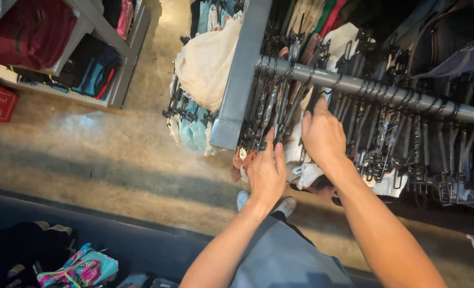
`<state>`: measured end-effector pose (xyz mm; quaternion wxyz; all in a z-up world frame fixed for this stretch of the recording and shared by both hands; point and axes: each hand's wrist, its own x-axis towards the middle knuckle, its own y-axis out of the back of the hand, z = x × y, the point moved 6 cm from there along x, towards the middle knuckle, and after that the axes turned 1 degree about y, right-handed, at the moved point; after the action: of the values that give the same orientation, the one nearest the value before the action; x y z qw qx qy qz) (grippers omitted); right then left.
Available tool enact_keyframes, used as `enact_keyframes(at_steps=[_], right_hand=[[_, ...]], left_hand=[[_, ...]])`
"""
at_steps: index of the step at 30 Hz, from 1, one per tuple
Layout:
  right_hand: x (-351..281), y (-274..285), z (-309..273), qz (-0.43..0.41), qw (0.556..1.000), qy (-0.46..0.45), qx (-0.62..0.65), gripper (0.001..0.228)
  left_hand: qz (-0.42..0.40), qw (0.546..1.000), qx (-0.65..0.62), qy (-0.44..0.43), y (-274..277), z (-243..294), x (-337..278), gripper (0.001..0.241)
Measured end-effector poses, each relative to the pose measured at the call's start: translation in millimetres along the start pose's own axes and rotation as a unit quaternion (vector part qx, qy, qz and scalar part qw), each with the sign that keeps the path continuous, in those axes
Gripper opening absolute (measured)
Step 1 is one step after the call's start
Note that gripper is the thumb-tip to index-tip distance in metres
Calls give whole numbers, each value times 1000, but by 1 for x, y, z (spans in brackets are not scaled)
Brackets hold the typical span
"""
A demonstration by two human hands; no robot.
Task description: Organizing and hanging various items of clothing on a retail rack.
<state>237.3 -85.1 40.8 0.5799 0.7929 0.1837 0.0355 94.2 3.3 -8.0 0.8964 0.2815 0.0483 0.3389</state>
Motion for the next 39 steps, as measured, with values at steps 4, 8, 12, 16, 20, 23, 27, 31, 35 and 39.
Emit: enact_keyframes(at_steps=[4,8,12,16,20,23,27,31,35,39], right_hand=[[8,2,14,-39,999,6,35,56],[-1,22,15,-63,998,-3,-11,51],[11,9,35,-64,993,-47,-87,58],[1,14,6,-42,994,-82,-61,62],[-2,8,-11,4,999,-39,7,62],[-11,20,-37,1,975,-39,220,65],[-6,-1,-30,61,846,-78,524,59],[10,-31,5,112,860,-20,497,62],[11,-38,3,131,884,-37,447,55],[11,-50,-21,83,857,-28,507,61]], left_hand=[[6,999,31,-7,-7,1,-2,65],[19,1000,20,-9,-10,4,2,58],[96,994,-19,-41,-25,-10,2,46],[144,986,-38,-73,-19,-6,-4,41],[137,986,-47,-82,-3,4,-9,45],[120,986,-76,-89,7,11,-11,45],[108,982,-119,-102,17,16,-13,40],[131,974,-124,-135,32,24,-13,38],[150,973,-88,-150,37,19,-17,36],[190,963,-57,-184,60,32,-20,26]])
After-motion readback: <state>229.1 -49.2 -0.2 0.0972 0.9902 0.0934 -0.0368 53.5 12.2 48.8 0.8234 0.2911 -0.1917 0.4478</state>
